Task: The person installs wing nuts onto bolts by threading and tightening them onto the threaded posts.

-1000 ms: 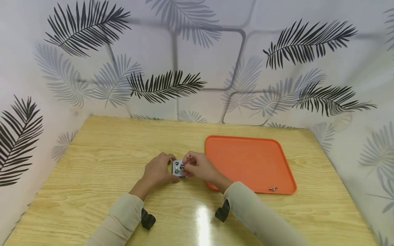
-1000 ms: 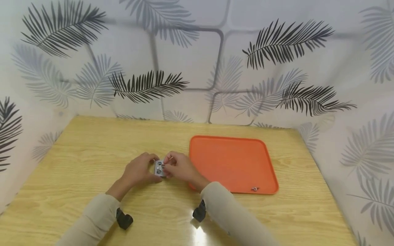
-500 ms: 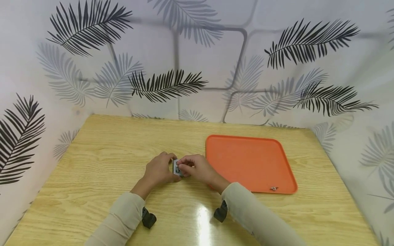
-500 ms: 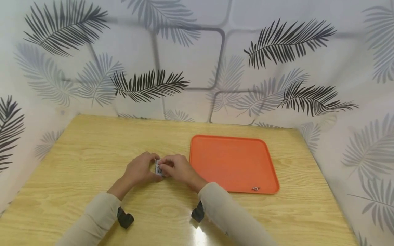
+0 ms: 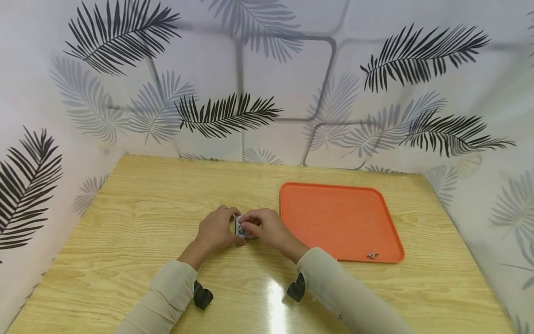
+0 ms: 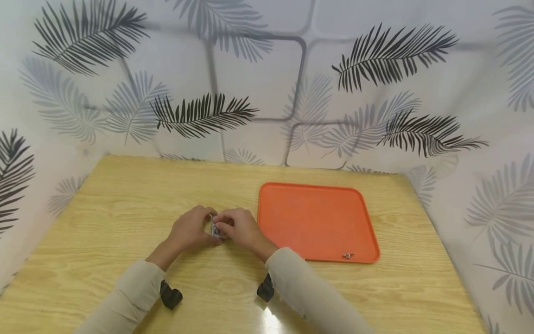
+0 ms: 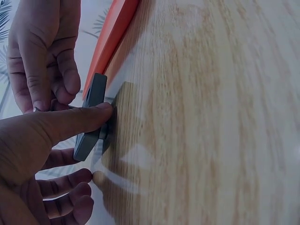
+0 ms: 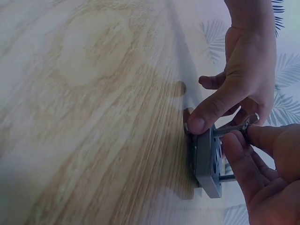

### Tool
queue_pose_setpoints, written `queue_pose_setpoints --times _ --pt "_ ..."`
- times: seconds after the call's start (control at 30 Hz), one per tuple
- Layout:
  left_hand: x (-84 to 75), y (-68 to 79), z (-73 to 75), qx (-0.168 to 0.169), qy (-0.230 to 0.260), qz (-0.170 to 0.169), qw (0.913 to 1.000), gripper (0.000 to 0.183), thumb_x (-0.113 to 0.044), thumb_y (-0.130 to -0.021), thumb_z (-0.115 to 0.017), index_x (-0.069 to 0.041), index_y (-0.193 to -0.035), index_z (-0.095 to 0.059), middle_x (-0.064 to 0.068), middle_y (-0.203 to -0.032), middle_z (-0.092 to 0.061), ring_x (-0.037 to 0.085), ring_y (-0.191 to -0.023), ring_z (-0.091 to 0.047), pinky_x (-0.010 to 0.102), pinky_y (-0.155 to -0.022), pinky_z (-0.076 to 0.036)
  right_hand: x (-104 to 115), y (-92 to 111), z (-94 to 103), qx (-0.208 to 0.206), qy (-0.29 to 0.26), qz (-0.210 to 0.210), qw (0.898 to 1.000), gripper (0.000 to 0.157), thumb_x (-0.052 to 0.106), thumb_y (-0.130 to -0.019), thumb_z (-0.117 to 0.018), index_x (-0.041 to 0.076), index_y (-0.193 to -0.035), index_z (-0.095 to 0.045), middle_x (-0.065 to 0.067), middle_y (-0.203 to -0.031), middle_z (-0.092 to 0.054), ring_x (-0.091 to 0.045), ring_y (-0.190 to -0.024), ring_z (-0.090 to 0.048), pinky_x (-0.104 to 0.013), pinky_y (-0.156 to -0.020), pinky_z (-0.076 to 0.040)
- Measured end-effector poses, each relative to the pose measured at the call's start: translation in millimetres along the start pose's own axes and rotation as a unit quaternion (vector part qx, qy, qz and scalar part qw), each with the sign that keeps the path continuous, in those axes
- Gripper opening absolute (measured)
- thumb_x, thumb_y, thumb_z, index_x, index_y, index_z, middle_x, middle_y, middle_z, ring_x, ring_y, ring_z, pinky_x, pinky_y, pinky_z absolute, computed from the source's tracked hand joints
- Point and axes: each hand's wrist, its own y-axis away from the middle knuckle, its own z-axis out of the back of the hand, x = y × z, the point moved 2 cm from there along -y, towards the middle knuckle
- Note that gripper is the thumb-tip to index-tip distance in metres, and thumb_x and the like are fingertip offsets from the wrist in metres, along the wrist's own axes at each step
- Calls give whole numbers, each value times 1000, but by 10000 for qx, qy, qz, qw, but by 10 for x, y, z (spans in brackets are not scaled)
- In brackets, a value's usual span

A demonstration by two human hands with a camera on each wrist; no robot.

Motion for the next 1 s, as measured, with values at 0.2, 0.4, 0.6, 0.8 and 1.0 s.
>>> queue_pose_setpoints --times 0.2,0.4,0.6,0.8,1.0 --pt "9 5 -4 -39 73 -39 10000 58 -34 -67 -93 -16 -115 -67 5 -96 -57 18 -76 -51 32 -62 -43 27 -2 -11 -6 277 -9 9996 14 5 -95 -65 3 -104 -76 -13 -106 -75 -20 -88 -71 -21 -72 -57" --pt "27 -3 -9 -57 81 -59 9999 56 -34 -68 -92 -16 -114 -67 5 -95 -56 18 -73 -49 31 -61 -41 61 -12 -26 -129 756 306 9966 10 6 -95 -65 5 -99 -74 -10 -98 -75 -19 -85 -70 -19 -71 -54" --pt "23 -8 -16 -69 71 -118 9999 55 -36 -68 -92 -16 -113 -67 4 -94 -56 18 -73 -49 30 -60 -40 76 1 -16 -14 870 514 9949 11 5 -96 -64 4 -100 -74 -11 -102 -71 -22 -90 -71 -20 -72 -55" --pt "16 4 -10 -86 84 -118 9999 56 -37 -68 -92 -15 -114 -67 5 -95 -57 18 -73 -50 30 -60 -41 74 -1 -4 163 760 580 9953 13 2 -94 -64 3 -100 -75 -11 -102 -70 -22 -90 -69 -19 -74 -54" --pt "11 12 -3 -142 115 -168 9997 54 -38 -69 -91 -15 -112 -68 5 -95 -57 18 -73 -49 30 -60 -41 109 -8 -9 273 1066 641 9919 16 -3 -88 -69 1 -102 -75 -12 -103 -70 -20 -88 -68 -18 -72 -54"
